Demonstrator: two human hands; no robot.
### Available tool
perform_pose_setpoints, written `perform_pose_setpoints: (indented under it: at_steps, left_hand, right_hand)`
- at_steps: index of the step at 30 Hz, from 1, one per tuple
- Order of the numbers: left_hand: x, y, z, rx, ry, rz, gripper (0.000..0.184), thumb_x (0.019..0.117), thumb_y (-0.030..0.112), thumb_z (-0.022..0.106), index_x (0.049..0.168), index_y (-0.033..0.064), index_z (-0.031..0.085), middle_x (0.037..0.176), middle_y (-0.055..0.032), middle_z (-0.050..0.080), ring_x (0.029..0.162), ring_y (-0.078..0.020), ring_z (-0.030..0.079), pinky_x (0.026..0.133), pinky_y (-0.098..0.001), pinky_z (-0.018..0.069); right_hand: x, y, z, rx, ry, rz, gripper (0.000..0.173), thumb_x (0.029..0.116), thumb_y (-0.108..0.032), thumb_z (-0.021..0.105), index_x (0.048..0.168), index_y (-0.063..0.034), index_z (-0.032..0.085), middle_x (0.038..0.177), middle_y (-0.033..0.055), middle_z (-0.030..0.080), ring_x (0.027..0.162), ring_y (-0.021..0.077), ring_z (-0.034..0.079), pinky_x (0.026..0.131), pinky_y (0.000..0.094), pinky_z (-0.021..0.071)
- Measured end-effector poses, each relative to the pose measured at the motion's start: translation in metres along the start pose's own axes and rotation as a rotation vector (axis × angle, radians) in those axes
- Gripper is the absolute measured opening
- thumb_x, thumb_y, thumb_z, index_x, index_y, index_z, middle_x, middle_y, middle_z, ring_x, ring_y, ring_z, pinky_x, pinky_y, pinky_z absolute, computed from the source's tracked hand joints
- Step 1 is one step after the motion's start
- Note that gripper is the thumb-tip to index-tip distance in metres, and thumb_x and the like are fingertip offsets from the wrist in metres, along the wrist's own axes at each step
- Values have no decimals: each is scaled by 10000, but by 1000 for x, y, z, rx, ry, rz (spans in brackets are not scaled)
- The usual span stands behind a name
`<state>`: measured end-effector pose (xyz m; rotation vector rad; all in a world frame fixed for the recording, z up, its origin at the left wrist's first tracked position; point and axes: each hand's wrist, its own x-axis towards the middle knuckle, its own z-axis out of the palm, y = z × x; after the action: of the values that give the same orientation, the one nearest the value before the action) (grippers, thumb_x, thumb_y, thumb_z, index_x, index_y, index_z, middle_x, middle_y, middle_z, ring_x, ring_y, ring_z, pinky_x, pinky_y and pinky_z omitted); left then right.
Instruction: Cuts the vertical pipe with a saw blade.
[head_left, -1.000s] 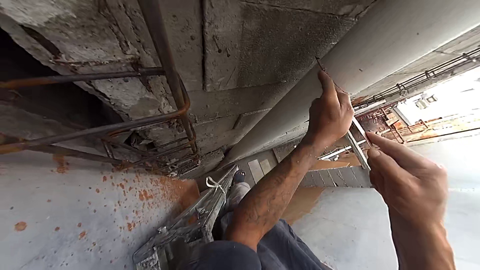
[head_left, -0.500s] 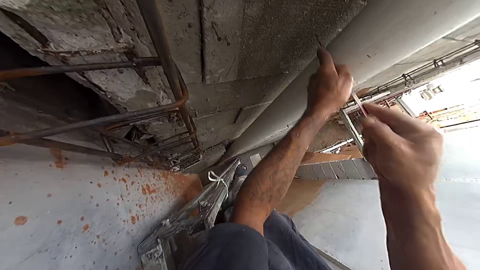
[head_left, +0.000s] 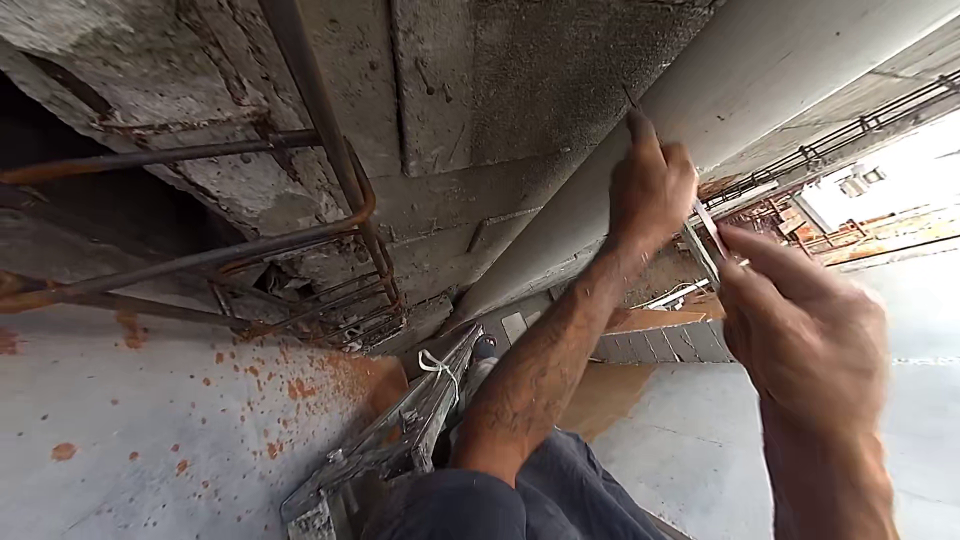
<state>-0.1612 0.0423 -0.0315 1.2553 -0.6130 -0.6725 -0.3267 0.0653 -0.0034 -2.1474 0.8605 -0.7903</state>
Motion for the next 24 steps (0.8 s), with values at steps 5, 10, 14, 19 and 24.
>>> perform_pose_setpoints:
  at_steps: [5,10,14,19,24]
  left_hand:
    - [8,3,-1,-7,-5,-26,562,1056,97,392,1579,-15,221,803,-154,597,659,-240,605,619,-423,538]
    - [2,2,0,-36,-13,-36,570,1070,131,378,1610,59,207,811,-146,571,595,-228,558,527,-388,502]
    - [-16,-3,6,-44,-35,-17,648,1039,74,392,1626,28,121,749,-134,556,603,-235,558,557,-403,503]
    - [22,7,-1,-86,2,-67,579,1070,120,392,1609,32,201,900,-175,597,661,-235,581,575,-404,519]
    - [-10,2,9,-120,-20,-52,641,1042,72,396,1623,32,127,712,-95,516,571,-198,539,533,-378,496]
  right_hand:
    - [8,-2,3,-40,13,-24,322,984,-171,555,1260,-74,689,639,-109,561,427,-21,433,379,176,395]
    - [3,-6,0,-18,-4,22,330,1015,-208,549,1311,-149,683,658,-76,578,419,25,433,362,203,383]
    - [-13,-2,-6,51,4,15,310,998,-154,549,1267,-67,678,662,-123,601,424,-29,432,362,153,371]
    - [18,-12,10,-11,44,44,307,1003,-186,571,1279,-153,700,638,-77,561,403,24,416,352,201,376]
    - [-14,-7,-8,39,13,19,327,987,-165,550,1277,-87,680,653,-127,590,425,-30,432,365,149,370]
